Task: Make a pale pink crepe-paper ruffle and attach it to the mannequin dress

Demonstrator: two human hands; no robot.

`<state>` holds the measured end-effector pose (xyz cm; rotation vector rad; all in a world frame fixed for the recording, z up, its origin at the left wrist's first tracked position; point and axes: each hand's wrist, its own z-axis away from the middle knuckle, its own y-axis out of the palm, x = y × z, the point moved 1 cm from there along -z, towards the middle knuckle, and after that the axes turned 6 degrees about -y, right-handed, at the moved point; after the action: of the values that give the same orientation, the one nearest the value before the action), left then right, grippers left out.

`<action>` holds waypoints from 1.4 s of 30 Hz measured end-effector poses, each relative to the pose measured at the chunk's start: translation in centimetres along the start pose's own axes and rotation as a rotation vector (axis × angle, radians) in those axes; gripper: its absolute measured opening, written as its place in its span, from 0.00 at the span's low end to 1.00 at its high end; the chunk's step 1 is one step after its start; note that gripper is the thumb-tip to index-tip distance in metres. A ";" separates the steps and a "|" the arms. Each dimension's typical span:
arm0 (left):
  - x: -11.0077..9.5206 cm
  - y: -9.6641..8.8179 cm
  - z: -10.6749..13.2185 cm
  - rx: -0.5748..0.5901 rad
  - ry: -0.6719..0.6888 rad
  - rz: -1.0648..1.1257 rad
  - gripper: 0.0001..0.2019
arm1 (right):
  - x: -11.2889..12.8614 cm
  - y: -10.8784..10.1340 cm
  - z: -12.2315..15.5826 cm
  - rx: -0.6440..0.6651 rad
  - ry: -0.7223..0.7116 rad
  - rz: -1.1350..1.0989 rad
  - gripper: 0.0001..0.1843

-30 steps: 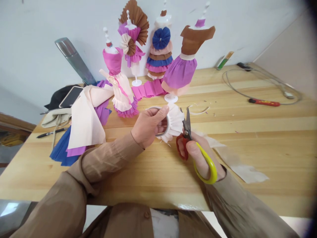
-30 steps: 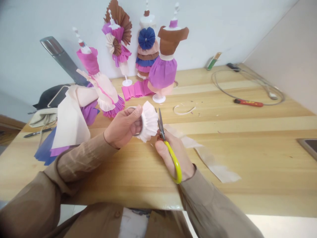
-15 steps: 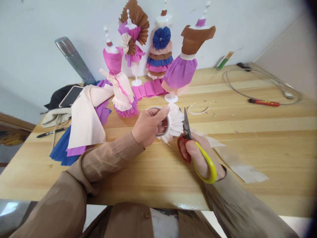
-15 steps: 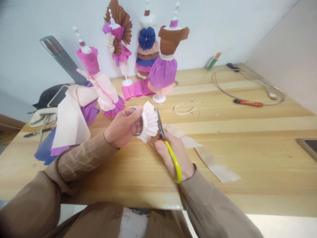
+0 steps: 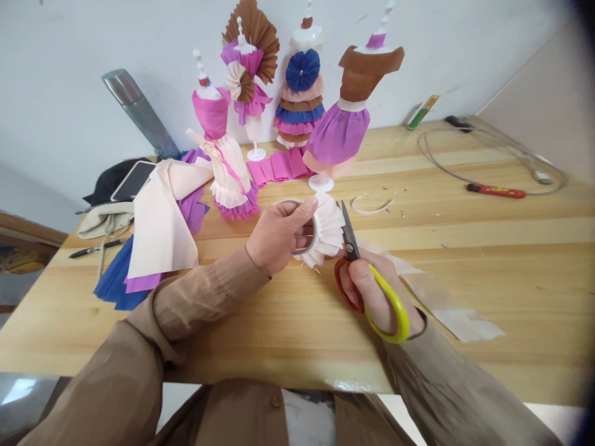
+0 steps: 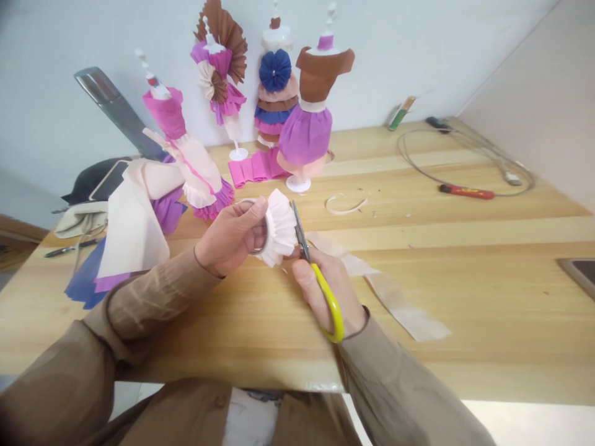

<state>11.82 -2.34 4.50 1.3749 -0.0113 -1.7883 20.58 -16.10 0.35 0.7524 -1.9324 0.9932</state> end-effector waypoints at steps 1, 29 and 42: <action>0.0 0.0 0.0 0.002 0.003 -0.003 0.15 | -0.1 0.0 0.1 0.011 0.020 -0.025 0.33; -2.0 0.0 0.8 0.081 0.075 0.078 0.12 | -0.9 0.9 0.2 -0.178 0.163 -0.373 0.23; -3.0 -1.3 3.5 0.085 -0.019 0.155 0.13 | 0.0 0.4 -0.1 -0.183 0.068 -0.197 0.15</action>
<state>8.36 -1.27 7.61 1.3781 -0.2010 -1.6874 20.24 -15.81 0.25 0.7758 -1.8225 0.7031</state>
